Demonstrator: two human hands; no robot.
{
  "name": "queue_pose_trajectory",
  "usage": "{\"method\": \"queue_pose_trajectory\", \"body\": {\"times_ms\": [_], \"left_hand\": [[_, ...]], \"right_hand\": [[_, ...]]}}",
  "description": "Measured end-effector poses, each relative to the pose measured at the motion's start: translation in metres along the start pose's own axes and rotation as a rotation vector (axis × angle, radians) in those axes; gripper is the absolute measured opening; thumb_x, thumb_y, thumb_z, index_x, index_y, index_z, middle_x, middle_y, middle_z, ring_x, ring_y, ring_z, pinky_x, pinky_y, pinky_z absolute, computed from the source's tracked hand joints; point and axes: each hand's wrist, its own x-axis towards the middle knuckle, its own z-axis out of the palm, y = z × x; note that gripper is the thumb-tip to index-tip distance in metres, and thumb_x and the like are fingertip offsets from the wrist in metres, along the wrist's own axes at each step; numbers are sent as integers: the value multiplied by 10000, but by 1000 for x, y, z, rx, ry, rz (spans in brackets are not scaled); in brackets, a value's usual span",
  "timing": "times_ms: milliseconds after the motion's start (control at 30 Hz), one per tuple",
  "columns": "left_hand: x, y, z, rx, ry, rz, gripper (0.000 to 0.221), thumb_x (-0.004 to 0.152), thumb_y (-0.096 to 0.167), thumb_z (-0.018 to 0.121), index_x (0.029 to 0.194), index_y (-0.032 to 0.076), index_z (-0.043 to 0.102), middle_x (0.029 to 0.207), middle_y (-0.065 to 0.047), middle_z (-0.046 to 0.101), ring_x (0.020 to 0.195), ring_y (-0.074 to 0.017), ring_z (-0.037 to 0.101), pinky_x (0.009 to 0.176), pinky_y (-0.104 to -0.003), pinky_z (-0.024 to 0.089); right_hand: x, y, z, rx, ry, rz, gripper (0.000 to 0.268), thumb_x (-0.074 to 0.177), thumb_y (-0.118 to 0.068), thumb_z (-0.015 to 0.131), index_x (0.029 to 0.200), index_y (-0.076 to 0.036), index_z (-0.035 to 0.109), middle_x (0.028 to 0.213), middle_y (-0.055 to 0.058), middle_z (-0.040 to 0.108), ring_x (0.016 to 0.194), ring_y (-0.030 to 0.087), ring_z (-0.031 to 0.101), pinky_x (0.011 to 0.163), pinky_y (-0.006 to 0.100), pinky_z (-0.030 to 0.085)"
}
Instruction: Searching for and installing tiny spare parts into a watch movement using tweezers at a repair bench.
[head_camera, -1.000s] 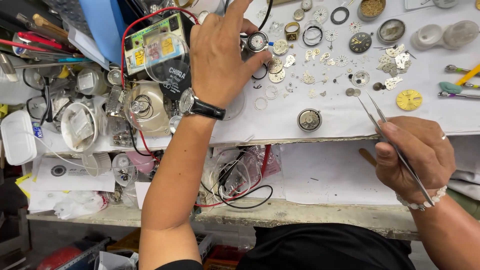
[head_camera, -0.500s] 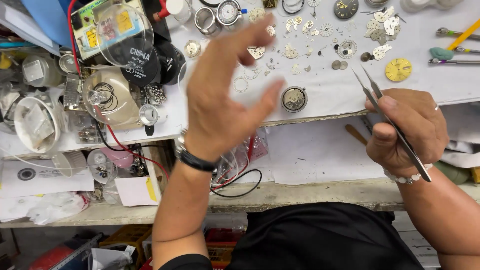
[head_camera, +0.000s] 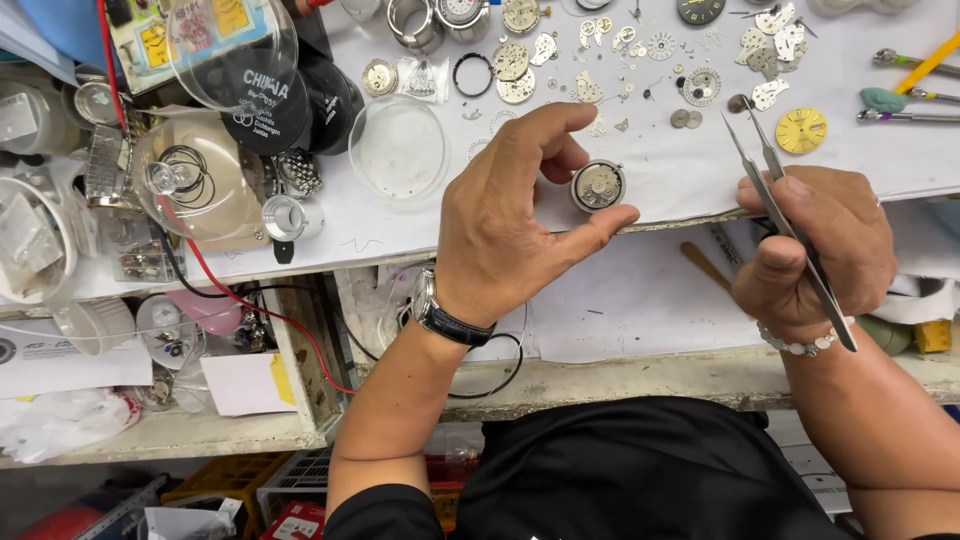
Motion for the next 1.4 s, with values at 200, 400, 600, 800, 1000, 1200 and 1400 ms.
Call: {"method": "queue_pose_trajectory", "body": {"times_ms": [200,400,600,800,1000,1200,1400], "left_hand": [[1,-4,2,-101,-50,12,720,912,255,953,1422,153,456,1152,-19,728,1018,-137,731,958,-277,653],[-4,-7,2,-88,-66,-19,749,953,262,926,1497,193,417,1241,30,781,1128,-100,779,923,-255,638],[-8,-9,0,-139,-41,-25,784,980,312,912,1540,185,378,1287,-9,772,1187,-119,786,1084,-260,673],[-10,-13,-3,-163,-58,-40,762,1037,320,876,1576,208,349,1312,24,786,1244,-78,791,1078,-227,663],[-9,-12,-2,-175,-71,-38,761,1038,304,881,1573,209,349,1331,27,780,1277,-80,786,1102,-226,660],[-8,-11,-1,-162,-69,-51,758,1025,301,877,1566,202,356,1292,28,793,1258,-90,782,1120,-238,639],[-7,-10,-1,-166,-68,-56,759,1016,284,888,1561,210,365,1295,27,791,1274,-92,777,1129,-243,642]], "right_hand": [[3,0,3,13,24,5,271,1126,-153,560,1208,105,579,842,278,701,741,397,680,718,477,533],[8,-30,-4,157,-30,264,266,1089,-38,607,1321,62,525,1003,318,679,918,418,727,854,485,592],[25,-39,5,260,-143,374,203,1047,45,635,1234,80,565,1086,318,673,980,420,745,888,447,641],[28,-35,7,242,-199,274,129,1014,5,658,1133,51,645,1099,293,672,977,394,705,873,431,589],[33,-37,10,247,-210,271,101,993,43,656,1079,96,644,1026,303,687,895,395,701,817,427,624],[39,-38,12,217,-237,218,95,976,77,682,1067,100,672,1011,274,682,888,380,706,801,388,591],[38,-38,10,202,-234,230,78,979,94,659,1056,98,671,995,270,679,883,372,697,772,383,577]]}}
